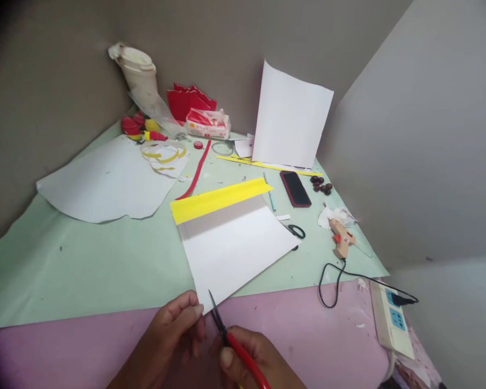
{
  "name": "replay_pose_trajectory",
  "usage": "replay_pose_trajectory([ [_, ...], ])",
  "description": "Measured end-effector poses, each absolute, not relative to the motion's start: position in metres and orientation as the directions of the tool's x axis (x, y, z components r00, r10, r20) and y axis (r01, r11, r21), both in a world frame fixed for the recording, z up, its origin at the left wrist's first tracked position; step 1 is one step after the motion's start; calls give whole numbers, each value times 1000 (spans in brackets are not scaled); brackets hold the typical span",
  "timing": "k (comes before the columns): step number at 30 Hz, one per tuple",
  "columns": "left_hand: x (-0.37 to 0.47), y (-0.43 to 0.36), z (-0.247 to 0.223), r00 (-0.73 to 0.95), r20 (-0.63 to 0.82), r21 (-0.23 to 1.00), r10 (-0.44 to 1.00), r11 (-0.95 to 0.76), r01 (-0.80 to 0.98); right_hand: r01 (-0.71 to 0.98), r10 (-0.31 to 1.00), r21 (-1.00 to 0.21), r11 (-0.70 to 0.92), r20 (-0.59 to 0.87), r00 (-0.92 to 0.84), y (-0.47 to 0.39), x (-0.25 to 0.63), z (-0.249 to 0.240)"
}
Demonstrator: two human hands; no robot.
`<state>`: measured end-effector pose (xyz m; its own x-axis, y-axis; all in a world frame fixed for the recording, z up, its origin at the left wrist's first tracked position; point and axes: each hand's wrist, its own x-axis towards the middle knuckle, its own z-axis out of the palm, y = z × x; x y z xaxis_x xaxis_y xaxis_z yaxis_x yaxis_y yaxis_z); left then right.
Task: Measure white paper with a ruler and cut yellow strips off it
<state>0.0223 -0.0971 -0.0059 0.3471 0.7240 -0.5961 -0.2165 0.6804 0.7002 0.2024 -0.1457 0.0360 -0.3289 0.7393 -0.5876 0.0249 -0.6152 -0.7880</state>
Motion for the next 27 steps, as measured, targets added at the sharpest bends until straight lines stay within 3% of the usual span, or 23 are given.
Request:
replay_pose_trajectory([
  [9,22,-98,-9,361,-581,716,729,670,-199,-127,720,-772,-623,-503,-478,-140,199,11],
  [21,23,-97,-9,372,-587,696,719,683,-221,-131,740,-774,-619,-520,-427,-140,193,14],
  [27,23,-98,-10,368,-578,710,728,671,-212,-51,741,-788,-613,-551,-384,-140,193,25],
])
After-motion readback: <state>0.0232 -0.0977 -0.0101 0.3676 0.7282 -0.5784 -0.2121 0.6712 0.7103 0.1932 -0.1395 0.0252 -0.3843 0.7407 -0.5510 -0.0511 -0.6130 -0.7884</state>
